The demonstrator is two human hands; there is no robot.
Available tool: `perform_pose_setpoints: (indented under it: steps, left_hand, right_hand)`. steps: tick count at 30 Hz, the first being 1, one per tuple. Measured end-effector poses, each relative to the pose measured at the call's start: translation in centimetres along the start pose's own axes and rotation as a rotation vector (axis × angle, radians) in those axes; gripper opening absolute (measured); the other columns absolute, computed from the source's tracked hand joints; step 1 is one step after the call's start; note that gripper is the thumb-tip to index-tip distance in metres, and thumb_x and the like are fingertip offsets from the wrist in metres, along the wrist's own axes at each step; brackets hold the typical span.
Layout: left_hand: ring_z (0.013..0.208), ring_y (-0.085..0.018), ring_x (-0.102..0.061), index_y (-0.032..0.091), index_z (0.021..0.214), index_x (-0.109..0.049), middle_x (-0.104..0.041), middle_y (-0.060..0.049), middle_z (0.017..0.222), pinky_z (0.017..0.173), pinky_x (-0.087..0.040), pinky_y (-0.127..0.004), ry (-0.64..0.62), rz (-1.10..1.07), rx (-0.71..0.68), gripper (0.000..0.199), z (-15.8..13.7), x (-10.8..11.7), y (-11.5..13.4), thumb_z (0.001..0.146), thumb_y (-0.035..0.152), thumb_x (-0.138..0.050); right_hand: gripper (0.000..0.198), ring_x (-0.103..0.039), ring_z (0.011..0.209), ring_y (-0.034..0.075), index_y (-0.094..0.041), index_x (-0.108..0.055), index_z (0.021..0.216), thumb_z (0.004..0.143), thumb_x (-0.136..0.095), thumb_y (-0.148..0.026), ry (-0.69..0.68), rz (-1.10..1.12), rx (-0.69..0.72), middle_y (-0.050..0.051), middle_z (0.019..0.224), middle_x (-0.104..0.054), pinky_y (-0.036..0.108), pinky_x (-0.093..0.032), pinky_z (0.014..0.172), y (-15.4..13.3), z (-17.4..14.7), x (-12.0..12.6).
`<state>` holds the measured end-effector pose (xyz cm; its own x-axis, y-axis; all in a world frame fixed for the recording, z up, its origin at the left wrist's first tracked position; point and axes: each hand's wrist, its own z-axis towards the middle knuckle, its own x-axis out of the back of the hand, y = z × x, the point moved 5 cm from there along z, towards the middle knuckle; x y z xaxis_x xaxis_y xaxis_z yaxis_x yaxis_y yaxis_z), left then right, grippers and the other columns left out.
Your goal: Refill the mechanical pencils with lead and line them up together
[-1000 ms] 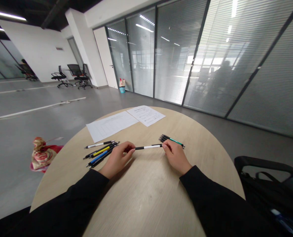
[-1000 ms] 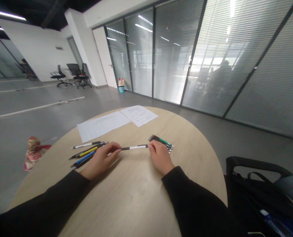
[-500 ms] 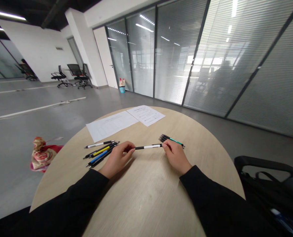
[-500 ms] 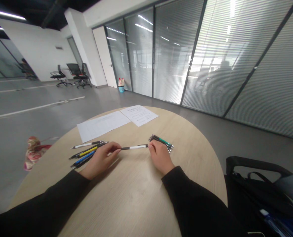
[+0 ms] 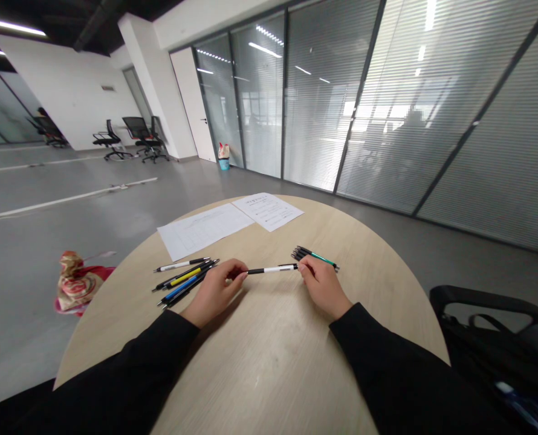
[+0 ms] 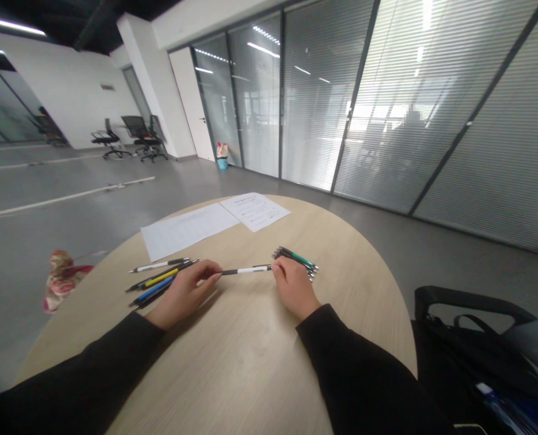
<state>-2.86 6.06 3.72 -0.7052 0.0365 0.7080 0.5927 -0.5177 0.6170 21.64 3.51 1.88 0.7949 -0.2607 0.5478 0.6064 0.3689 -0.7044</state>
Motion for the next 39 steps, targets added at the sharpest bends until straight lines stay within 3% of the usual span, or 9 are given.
perform_pose_setpoints:
  steps: [39]
  left_hand:
    - [0.071, -0.017, -0.06, 0.018, 0.09, -0.062, -0.067, -0.003, 0.081, 0.066, -0.047, -0.029, 0.001, -0.002, -0.007, 0.015, 0.04, -0.02, 0.06, 0.092, 0.03, -0.054]
  right_hand:
    - [0.03, -0.05, 0.061, 0.015, -0.021, -0.048, 0.066, 0.095, -0.045, -0.027, -0.009, 0.015, -0.006, -0.002, 0.06, -0.053, 0.026, -0.032, 0.061, 0.03, 0.02, -0.16]
